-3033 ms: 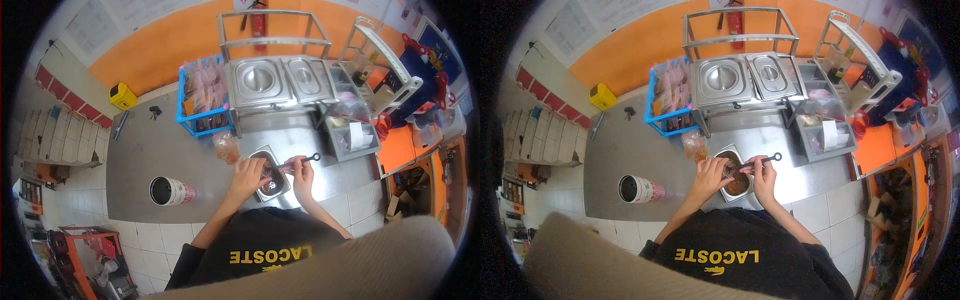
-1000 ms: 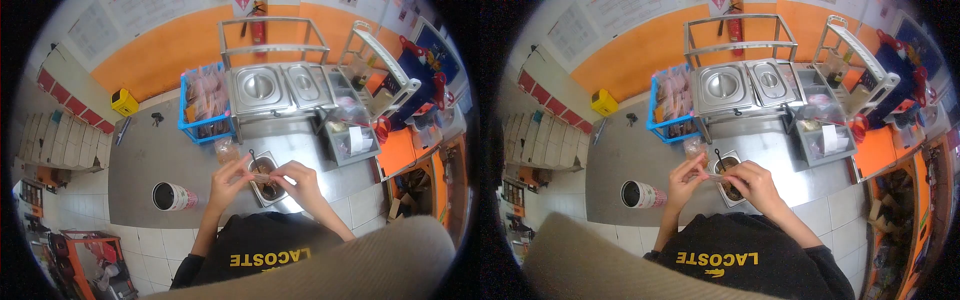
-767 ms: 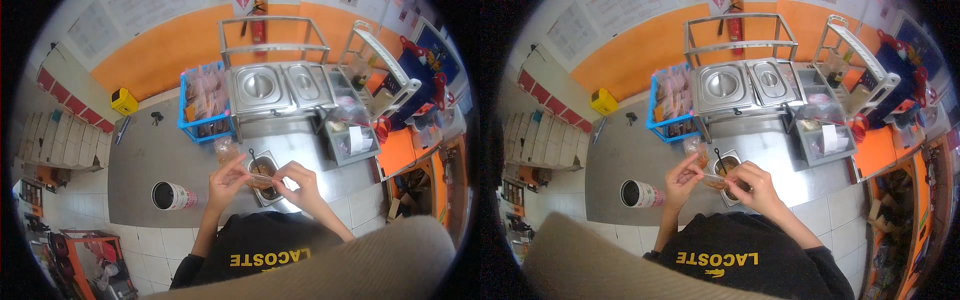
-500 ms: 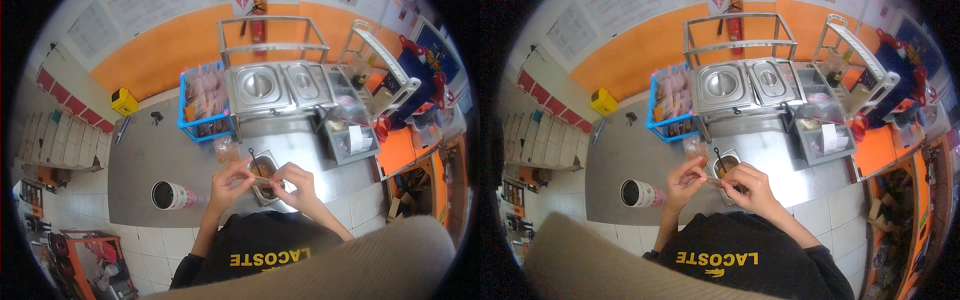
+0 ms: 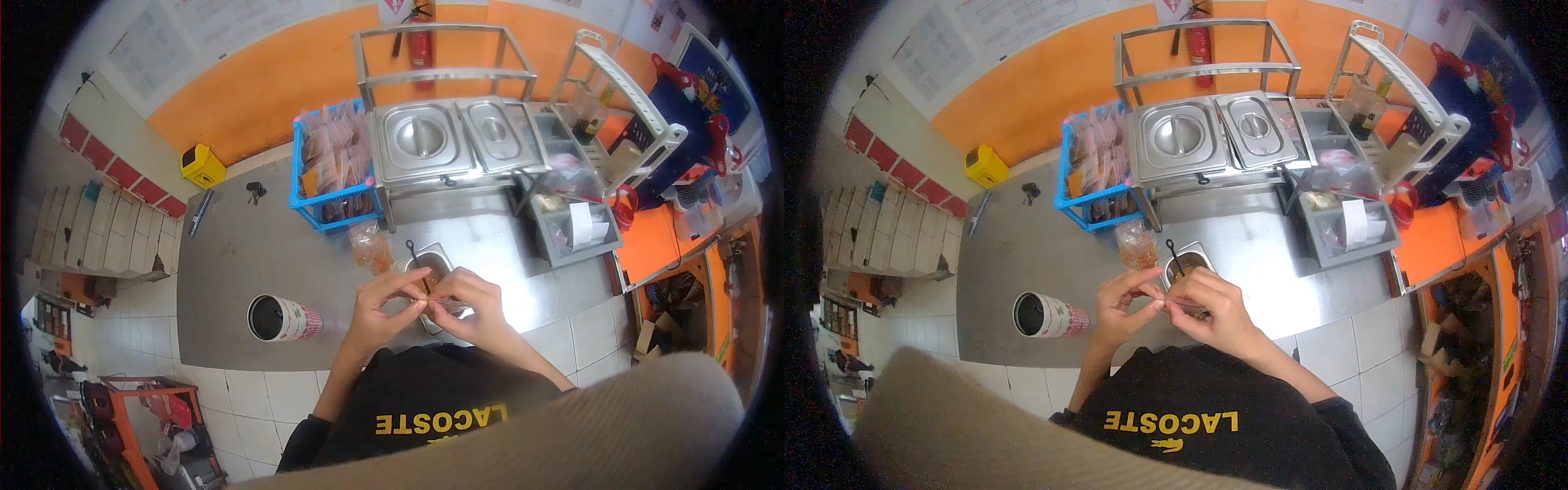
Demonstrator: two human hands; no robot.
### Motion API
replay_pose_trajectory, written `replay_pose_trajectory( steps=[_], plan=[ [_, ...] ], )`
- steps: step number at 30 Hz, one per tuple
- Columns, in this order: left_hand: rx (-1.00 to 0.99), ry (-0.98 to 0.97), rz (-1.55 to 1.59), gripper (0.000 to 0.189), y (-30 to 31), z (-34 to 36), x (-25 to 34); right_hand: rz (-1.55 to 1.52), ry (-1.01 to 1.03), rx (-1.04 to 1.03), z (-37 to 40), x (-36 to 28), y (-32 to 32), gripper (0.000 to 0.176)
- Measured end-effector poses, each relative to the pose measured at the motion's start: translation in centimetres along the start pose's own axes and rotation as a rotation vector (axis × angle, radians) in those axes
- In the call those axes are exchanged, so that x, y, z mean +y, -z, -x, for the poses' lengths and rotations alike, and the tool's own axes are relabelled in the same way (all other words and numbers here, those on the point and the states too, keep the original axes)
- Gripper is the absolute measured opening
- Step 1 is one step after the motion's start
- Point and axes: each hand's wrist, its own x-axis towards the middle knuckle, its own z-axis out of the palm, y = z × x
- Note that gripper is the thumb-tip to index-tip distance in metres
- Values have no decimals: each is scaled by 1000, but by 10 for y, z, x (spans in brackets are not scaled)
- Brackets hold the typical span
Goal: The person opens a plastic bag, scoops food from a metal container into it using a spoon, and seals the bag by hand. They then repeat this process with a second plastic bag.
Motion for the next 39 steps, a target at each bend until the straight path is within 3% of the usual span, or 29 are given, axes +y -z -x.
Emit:
replay_pose_trajectory(
  steps=[5, 8, 11, 14, 20, 23, 26, 28, 32, 35, 38, 39],
  plan=[
    [37, -37, 49, 49, 4, 4, -6, 3, 16, -15, 0, 2, 1, 10],
    [226, 7, 226, 54, 17, 13, -13, 67, 41, 5, -1, 9, 16, 9],
    [375, -21, 184, 58, 42, 15, -14, 161, -17, 89, 8, 27, 29, 8],
    [352, 149, -203, 54, 58, 12, -13, 223, -101, 151, 17, 40, 43, 7],
    [396, 344, -206, 45, 66, 27, -118, 299, -273, 270, 36, 60, 64, 11],
    [575, 532, 347, 50, 54, 25, -152, 311, -356, 319, 45, 68, 72, 15],
    [725, 523, 66, 55, 57, 44, -230, 373, -384, 307, 52, 76, 84, 18],
    [745, 402, -264, 55, 66, 57, -264, 384, -435, 338, 58, 91, 95, 15],
    [711, 405, -375, 57, 62, 51, -231, 651, -510, 470, 75, 149, 140, 17],
    [720, 442, -291, 56, 60, 51, -214, 968, -482, 431, 112, 239, 181, 16],
    [705, 452, -273, 55, 61, 55, -208, 975, -810, -25, 126, 293, 220, 20],
    [704, 460, -261, 55, 62, 56, -206, 989, -804, -92, 126, 309, 229, 22]
  ],
)
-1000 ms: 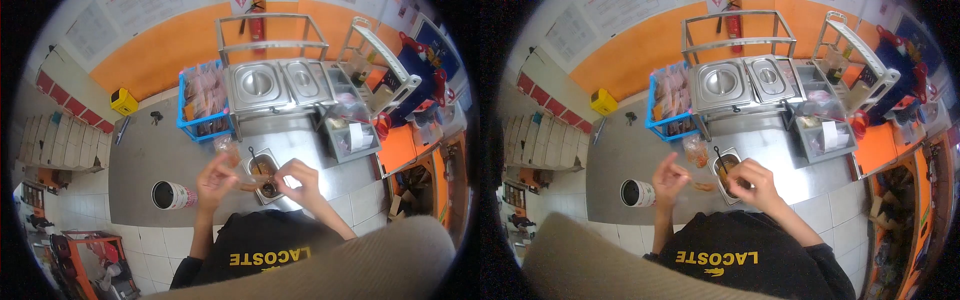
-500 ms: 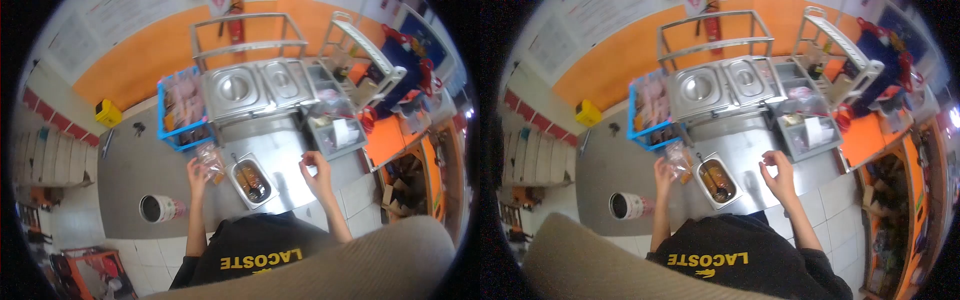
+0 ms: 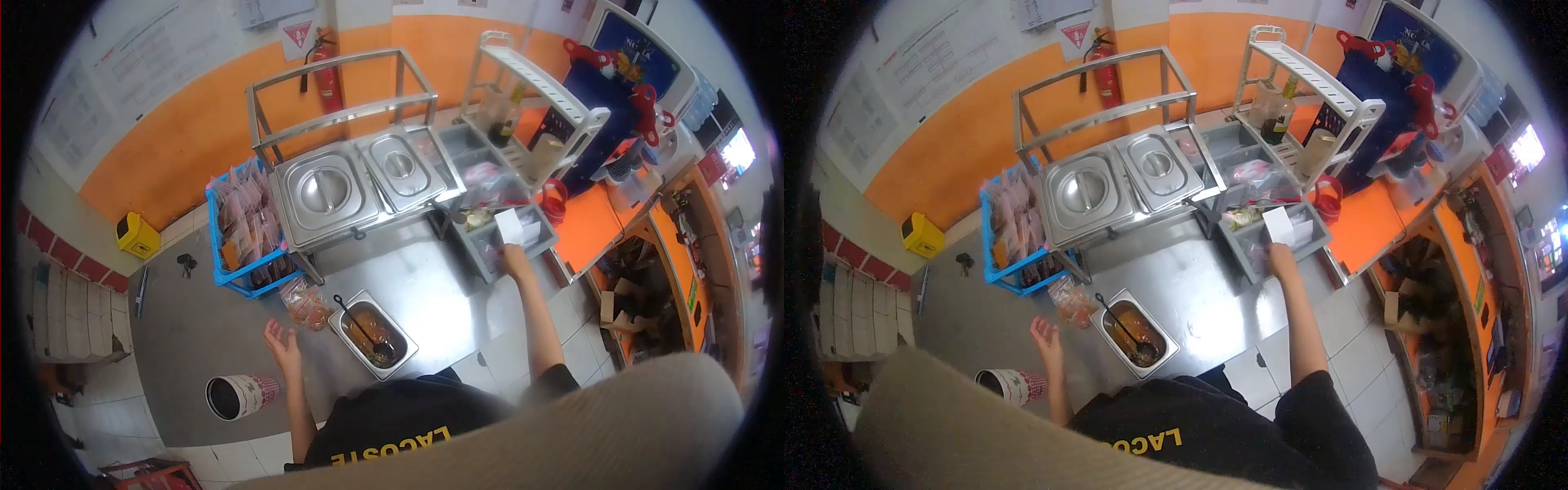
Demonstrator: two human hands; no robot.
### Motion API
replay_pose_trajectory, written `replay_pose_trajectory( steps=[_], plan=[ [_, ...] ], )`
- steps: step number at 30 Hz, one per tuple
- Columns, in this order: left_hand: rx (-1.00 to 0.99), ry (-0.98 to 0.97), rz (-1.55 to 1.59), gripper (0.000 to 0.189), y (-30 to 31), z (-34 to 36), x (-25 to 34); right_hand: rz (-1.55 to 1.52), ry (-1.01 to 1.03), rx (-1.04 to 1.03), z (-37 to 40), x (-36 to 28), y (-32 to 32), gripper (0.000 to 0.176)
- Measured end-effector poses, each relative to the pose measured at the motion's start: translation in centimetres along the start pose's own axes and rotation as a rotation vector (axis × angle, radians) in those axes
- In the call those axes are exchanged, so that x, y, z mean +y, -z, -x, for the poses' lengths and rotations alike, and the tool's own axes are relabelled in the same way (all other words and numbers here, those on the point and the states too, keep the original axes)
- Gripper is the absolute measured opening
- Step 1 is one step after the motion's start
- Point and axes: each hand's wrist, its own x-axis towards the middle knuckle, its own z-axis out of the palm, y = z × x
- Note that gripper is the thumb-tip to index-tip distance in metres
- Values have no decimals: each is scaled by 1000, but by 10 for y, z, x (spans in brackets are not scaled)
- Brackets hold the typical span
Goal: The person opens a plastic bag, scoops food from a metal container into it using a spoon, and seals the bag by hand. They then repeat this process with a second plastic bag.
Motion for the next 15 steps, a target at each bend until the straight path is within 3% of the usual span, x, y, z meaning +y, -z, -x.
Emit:
replay_pose_trajectory(
  steps=[2, 8, 11, 15],
  plan=[
    [-2, 18, 29, 55, 2, 2, -2, 69, 63, -89, -19, 13, -8, 26],
    [-7, 16, 43, 53, 5, 8, -8, 372, -207, 79, -19, -9, 16, 28],
    [-10, 46, 33, 52, 7, 13, 3, 382, -236, 142, -22, -11, 19, 26],
    [-17, 55, 36, 50, 7, 15, 5, 485, -189, 0, -26, 6, 7, 25]
  ],
)
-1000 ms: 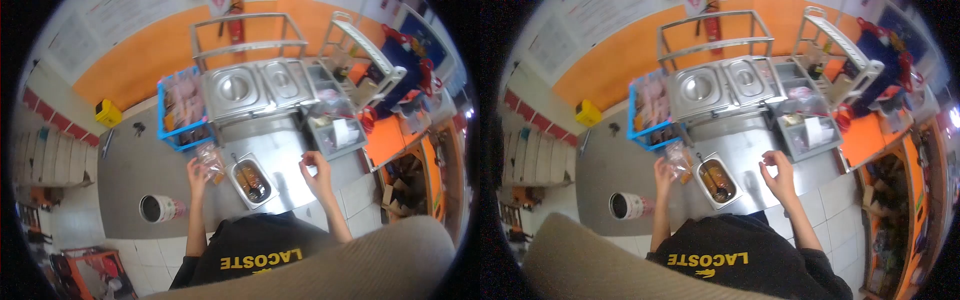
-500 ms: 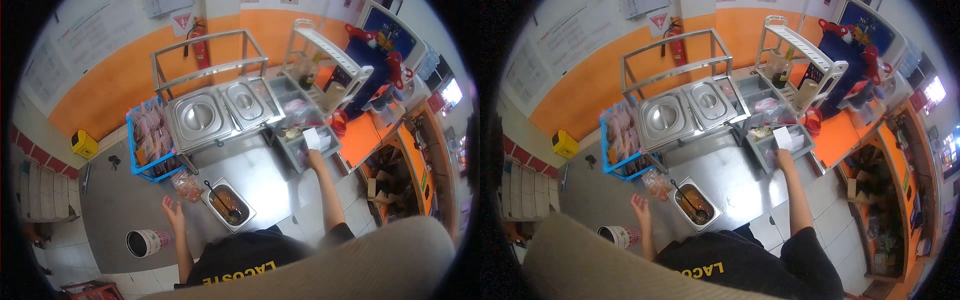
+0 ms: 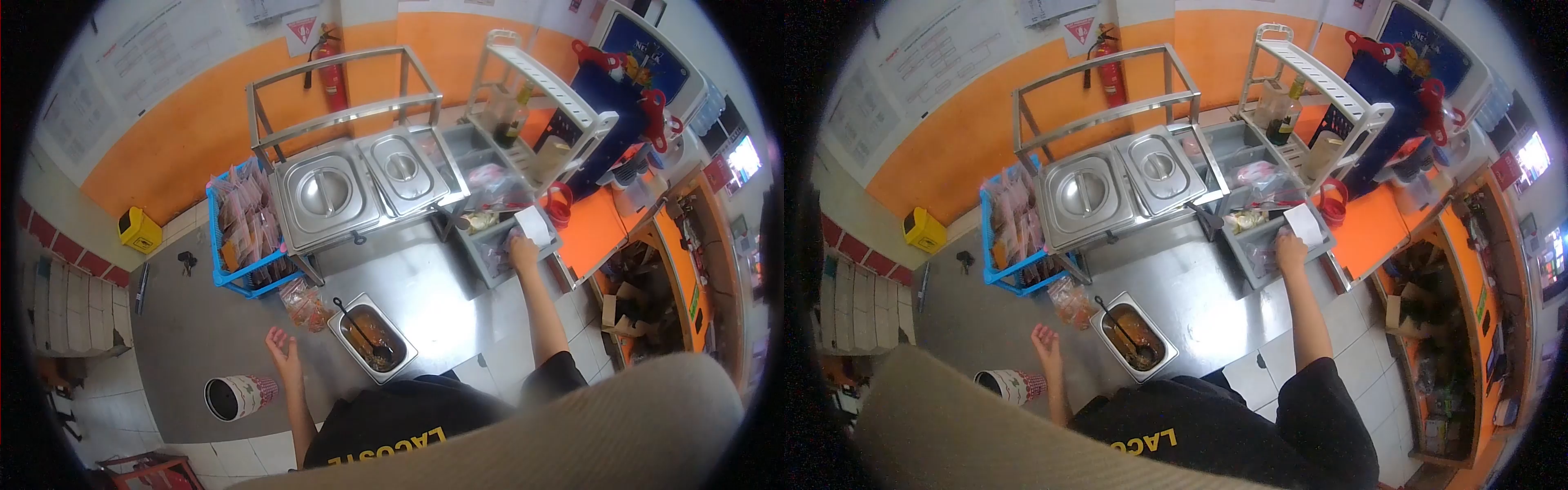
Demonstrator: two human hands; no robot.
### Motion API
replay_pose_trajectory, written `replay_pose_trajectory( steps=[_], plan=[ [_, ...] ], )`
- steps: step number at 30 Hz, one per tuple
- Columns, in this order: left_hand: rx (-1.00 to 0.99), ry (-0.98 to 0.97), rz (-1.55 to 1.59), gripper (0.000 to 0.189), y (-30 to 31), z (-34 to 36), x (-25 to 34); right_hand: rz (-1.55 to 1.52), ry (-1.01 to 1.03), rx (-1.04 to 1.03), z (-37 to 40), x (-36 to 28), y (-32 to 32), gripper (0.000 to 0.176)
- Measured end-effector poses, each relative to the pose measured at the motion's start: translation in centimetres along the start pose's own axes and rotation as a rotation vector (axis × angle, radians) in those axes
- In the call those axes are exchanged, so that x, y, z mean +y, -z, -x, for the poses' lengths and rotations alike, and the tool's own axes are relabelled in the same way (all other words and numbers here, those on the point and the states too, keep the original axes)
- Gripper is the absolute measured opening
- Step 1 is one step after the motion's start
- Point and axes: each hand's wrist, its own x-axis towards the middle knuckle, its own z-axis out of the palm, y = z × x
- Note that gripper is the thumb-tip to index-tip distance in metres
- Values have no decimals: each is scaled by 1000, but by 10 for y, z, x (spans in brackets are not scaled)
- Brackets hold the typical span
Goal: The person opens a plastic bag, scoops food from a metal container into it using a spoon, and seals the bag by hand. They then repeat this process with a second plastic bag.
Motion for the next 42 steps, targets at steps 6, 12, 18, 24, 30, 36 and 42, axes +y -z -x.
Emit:
replay_pose_trajectory(
  steps=[6, 12, 18, 24, 30, 36, 42],
  plan=[
    [-31, -19, -8, 47, -5, 1, 5, 47, -21, 225, 13, -9, 18, 23],
    [-35, -116, -62, 42, -9, 3, 22, -8, 94, 371, 3, 1, 23, 17],
    [-56, -163, -49, 38, -18, 6, 46, 37, 277, 228, 10, 7, 46, 18],
    [-105, -207, -45, 37, -26, 12, 68, 215, 511, 493, 5, -11, 25, 24],
    [-143, -208, -89, 36, -23, 16, 69, 277, 428, 402, -7, -9, 28, 28],
    [-148, -239, -77, 35, -17, 12, 68, 470, 406, 462, -10, -8, 14, 31],
    [-126, -242, -76, 34, -13, 9, 66, 389, 549, 411, -21, 10, 21, 26]
  ],
)
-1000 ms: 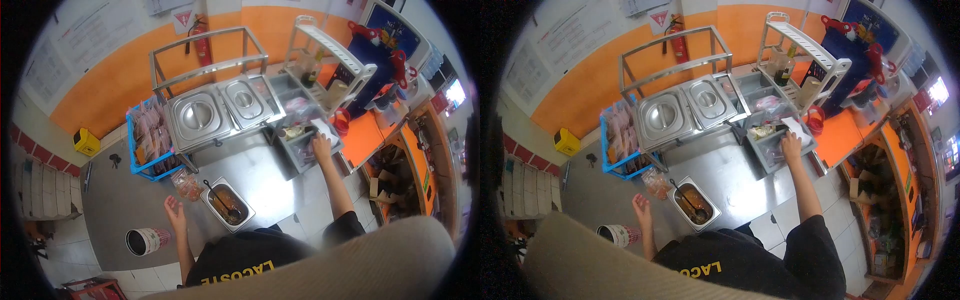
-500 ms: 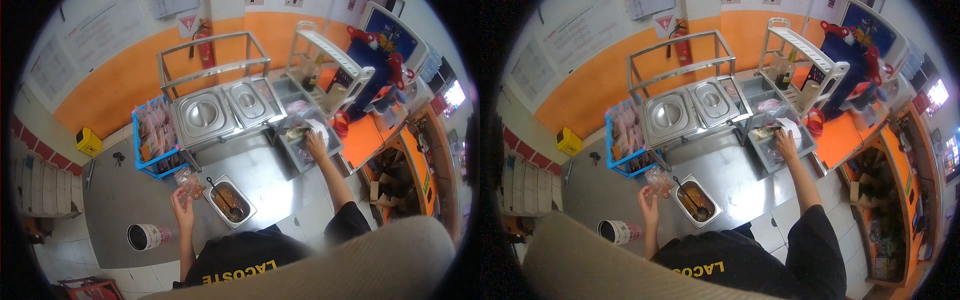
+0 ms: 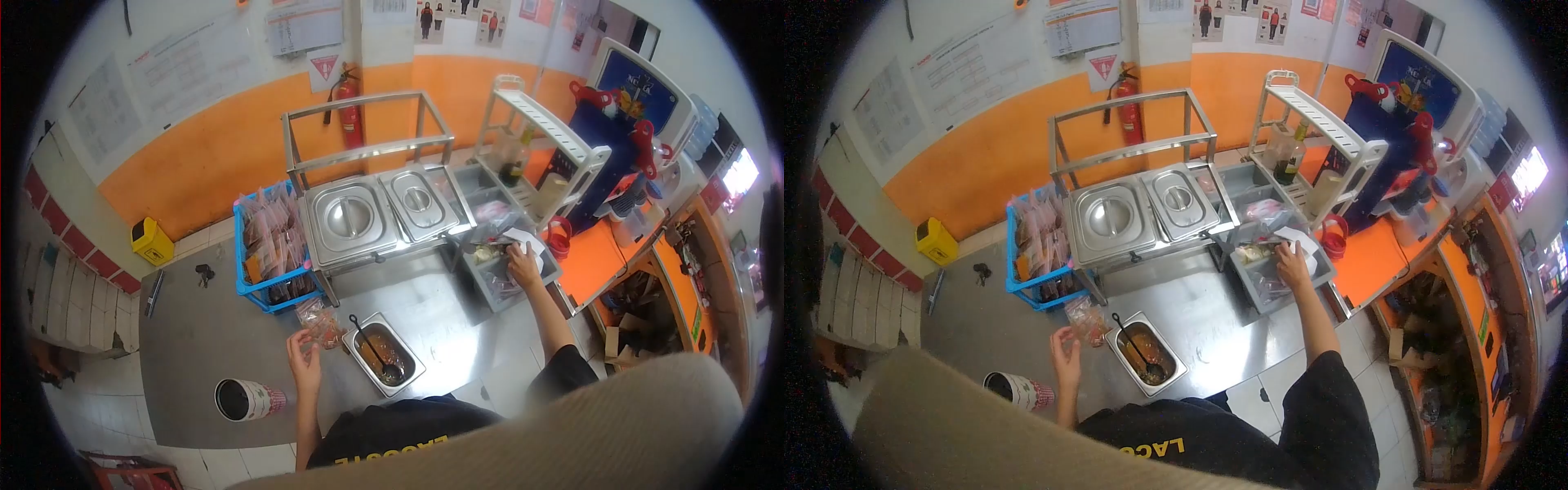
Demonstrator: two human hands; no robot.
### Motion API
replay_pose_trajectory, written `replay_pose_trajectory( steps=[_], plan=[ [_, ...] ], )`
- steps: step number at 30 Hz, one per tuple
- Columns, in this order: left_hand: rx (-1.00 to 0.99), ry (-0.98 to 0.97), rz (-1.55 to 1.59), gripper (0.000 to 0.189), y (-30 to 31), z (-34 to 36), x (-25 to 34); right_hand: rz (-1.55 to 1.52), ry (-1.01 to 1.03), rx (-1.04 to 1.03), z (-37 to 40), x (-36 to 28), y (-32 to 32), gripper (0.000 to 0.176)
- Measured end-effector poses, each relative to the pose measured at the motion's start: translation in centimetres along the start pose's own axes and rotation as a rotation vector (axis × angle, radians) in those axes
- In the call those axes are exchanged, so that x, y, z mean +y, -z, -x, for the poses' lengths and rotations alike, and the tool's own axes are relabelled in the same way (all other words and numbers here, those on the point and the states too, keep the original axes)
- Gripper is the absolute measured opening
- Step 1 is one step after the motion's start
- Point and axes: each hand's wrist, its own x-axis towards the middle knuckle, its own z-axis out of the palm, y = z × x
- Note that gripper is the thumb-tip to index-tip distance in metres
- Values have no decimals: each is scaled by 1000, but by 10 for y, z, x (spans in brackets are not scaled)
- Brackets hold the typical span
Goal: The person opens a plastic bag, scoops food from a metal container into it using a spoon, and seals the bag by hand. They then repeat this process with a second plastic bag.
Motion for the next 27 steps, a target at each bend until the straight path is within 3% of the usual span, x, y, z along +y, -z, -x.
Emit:
replay_pose_trajectory(
  steps=[4, 7, 12, 15, 21, 27],
  plan=[
    [2, 3, 24, 33, 0, 2, -3, 96, 86, 19, 7, 11, 2, 25],
    [11, 19, 14, 32, 2, 3, 0, -8, 175, -74, 11, 5, 4, 23],
    [12, 19, -26, 32, 11, 7, 2, -26, 125, 25, 11, -6, -7, 22],
    [10, 17, -31, 31, 11, 8, -3, -15, 129, -162, 9, -6, -19, 25],
    [-1, 6, -23, 29, 3, 5, -6, -215, 106, -82, 9, 5, -13, 31],
    [-20, -19, -22, 27, -7, 5, -5, -284, 100, -84, 15, 16, 31, 17]
  ],
)
